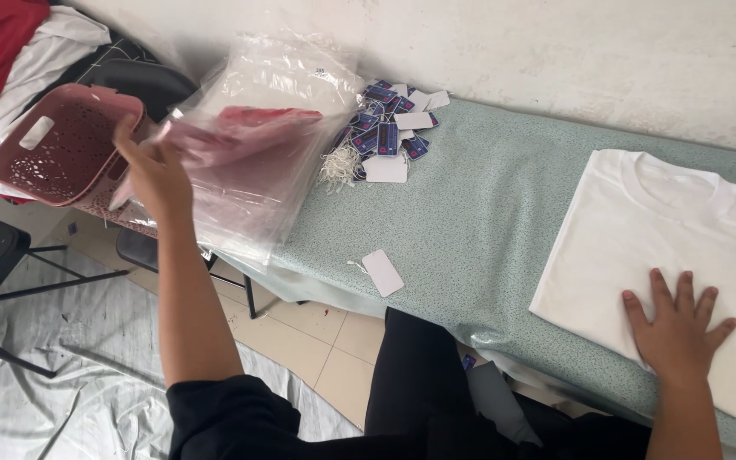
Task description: Folding a white t-shirt and attaching a brand tag on a work table.
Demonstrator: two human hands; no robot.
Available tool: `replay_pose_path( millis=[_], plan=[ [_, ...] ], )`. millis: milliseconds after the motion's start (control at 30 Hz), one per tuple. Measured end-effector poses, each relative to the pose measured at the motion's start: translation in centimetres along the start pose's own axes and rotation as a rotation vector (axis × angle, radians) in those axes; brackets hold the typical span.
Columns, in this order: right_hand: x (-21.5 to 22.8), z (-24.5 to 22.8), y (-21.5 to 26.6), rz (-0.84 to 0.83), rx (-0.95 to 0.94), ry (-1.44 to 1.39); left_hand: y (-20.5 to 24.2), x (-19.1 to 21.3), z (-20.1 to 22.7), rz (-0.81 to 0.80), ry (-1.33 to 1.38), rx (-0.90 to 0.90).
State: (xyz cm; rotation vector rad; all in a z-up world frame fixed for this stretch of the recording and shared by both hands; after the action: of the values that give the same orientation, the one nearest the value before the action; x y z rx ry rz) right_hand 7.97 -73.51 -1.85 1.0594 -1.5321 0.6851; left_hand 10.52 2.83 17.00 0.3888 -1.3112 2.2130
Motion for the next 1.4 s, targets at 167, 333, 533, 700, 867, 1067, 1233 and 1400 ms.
replay_pose_path(
  millis=[167, 333, 533, 700, 867, 1067, 1233, 1400],
  plan=[
    [-0.8, 0.6, -0.6, 0.004, -0.003, 0.006, -3.1, 2.9, 6.0, 0.246, -0.238, -0.473],
    [-0.6, 0.5, -0.3, -0.005, 0.005, -0.018, -2.6, 5.2, 14.1, 0.302, -0.137, -0.678],
    [0.4, -0.3, 0.5, -0.016, 0.018, -0.017, 3.2, 8.2, 24.3, 0.5, -0.04, -0.891],
    [0.9, -0.5, 1.4, -0.002, 0.036, -0.006, 16.2, 7.0, 29.0, 0.145, 0.355, -1.267],
    [1.8, -1.0, 1.9, -0.023, 0.011, 0.001, 24.2, 3.0, 35.7, -0.063, 0.628, -1.529],
    [1.7, -0.8, 2.1, -0.032, 0.017, 0.05, 31.4, -0.3, 34.7, -0.483, 0.743, -1.272],
    [-0.7, 0.3, 1.0, 0.204, 0.19, -0.194, 35.2, -0.5, 32.5, -0.639, 0.853, -1.041],
    [2.5, -2.6, 2.9, 0.491, 0.528, -0.453, 36.1, -0.2, 33.1, -0.741, 0.937, -1.029]
  ],
)
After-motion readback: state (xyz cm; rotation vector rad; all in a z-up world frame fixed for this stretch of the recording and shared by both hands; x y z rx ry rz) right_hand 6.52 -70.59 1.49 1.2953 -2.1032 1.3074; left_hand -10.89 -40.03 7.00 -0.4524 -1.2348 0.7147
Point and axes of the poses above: each hand's wrist, its own y-axis away from the middle knuckle, its own x-axis out of the back of the hand, z = x × y, the point moved 3 cm from there along -y, towards the middle knuckle, and after that the axes turned 10 degrees about -x, right-handed, at the moved point
